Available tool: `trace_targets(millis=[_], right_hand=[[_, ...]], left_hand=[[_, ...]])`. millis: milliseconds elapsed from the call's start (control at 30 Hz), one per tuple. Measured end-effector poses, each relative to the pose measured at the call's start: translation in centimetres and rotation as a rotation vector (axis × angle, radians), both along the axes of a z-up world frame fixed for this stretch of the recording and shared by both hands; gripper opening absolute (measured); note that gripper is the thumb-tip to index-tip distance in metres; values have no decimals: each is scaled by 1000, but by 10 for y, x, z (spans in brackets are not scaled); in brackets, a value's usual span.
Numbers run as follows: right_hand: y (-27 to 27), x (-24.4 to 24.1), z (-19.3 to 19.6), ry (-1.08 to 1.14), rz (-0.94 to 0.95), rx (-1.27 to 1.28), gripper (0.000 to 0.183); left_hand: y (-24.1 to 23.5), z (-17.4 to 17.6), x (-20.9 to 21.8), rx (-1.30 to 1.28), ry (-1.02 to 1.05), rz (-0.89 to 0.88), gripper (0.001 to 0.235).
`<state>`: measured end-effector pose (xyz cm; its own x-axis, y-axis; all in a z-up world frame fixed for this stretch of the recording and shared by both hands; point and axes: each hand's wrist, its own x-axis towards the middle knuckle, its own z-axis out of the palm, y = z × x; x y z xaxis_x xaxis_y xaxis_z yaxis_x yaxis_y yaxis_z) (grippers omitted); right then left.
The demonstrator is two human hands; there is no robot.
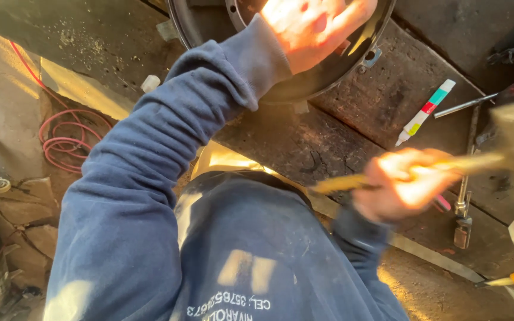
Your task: Using a hammer and a metal punch to adjust or remove components from a circular motor housing on a workbench.
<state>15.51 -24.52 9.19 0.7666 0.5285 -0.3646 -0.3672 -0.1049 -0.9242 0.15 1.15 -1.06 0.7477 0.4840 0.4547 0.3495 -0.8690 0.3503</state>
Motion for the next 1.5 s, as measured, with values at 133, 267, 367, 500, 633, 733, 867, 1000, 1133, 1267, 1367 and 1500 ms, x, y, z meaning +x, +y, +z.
trace_targets(millis=[133, 267, 367, 500, 633, 733, 867, 1000, 1133, 1267, 1367, 1500], right_hand=[[29, -78, -18, 361, 205, -273, 34], [13, -57, 26, 118, 98, -242, 43], [-16, -22, 35, -47, -1, -210, 39], [-24, 1, 34, 75, 19, -226, 39], [-16, 17, 20, 143, 166, -306, 33], [-7, 32, 28, 217, 286, -308, 32], [-4, 56, 39, 189, 430, -287, 31], [-9, 71, 49, 177, 494, -238, 31], [-25, 80, 42, 236, 475, -200, 30], [-32, 78, 33, 240, 429, -182, 30], [-36, 66, 31, 207, 372, -197, 30], [-46, 40, 30, 181, 314, -266, 28]], left_hand=[[3, 0, 1, -87, 47, -24, 44], [6, -6, -9, -43, -123, 31, 48], [0, 12, -13, 28, -77, 73, 45], [-37, 71, -9, -287, -200, -62, 49], [-62, 76, 27, -299, 148, 285, 60], [-72, 44, 54, -160, 227, 364, 53], [-70, 1, 82, -193, 255, 496, 64], [-69, 28, 84, -466, 190, 650, 51], [-78, 36, 80, -267, 245, 618, 41], [-112, 55, 30, -81, 492, 309, 31], [-131, 70, -34, -175, 424, 27, 43], [-105, 104, -105, -311, 481, -270, 41]])
